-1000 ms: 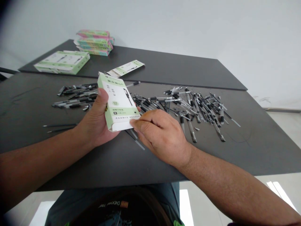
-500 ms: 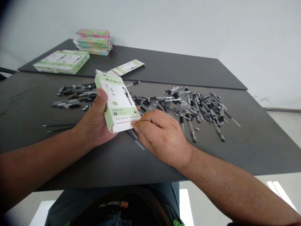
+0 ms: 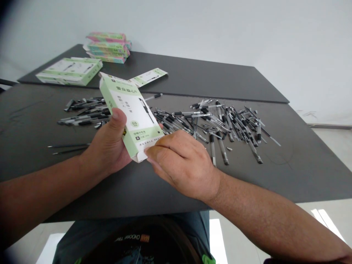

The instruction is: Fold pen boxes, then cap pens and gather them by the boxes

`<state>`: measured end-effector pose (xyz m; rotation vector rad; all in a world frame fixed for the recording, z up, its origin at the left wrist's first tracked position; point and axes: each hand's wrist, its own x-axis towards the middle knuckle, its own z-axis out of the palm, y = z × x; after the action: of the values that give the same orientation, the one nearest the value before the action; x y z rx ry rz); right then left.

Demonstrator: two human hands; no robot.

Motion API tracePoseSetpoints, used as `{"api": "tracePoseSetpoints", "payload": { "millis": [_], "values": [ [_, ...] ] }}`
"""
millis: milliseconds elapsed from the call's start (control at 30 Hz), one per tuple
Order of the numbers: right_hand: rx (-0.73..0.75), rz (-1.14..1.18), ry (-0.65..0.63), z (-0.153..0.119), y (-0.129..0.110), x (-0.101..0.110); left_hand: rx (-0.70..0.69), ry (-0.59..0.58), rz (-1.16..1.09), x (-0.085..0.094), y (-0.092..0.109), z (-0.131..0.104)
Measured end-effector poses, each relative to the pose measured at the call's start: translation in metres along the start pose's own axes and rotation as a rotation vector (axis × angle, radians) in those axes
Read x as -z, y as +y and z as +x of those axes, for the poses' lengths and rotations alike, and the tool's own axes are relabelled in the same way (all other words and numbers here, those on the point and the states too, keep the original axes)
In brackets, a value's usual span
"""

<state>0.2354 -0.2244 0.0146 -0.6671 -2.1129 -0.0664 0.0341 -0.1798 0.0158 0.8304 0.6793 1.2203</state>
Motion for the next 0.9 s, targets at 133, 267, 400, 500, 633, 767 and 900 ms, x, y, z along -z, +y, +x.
{"api": "tracePoseSetpoints", "payload": {
  "millis": [133,267,400,500,633,767,900],
  "values": [
    [-0.003,0.006,-0.015,0.0004,-0.0002,0.0004,-0.028,-0.002,-0.039,0.0004,-0.0003,-0.0006],
    [-0.003,-0.004,-0.012,0.0014,-0.0012,0.0001,-0.034,-0.006,-0.048,0.0023,-0.0018,0.0006],
    [-0.003,-0.028,-0.005,0.0016,-0.0022,0.0000,-0.031,0.007,-0.050,0.0006,-0.0008,0.0012],
    [-0.015,-0.029,-0.007,0.0013,-0.0027,-0.0007,-0.029,0.006,-0.052,-0.0005,-0.0001,0.0009],
    [-0.011,-0.002,0.000,0.0005,-0.0037,-0.0015,-0.064,-0.012,-0.046,0.0005,-0.0022,0.0000],
    [-0.012,0.006,-0.036,-0.0020,-0.0042,0.0004,-0.055,-0.022,-0.038,0.0004,-0.0040,-0.0011],
    [0.024,0.000,-0.050,-0.0035,-0.0055,0.0043,-0.042,0.002,-0.022,-0.0008,-0.0028,-0.0022]
  ]
}}
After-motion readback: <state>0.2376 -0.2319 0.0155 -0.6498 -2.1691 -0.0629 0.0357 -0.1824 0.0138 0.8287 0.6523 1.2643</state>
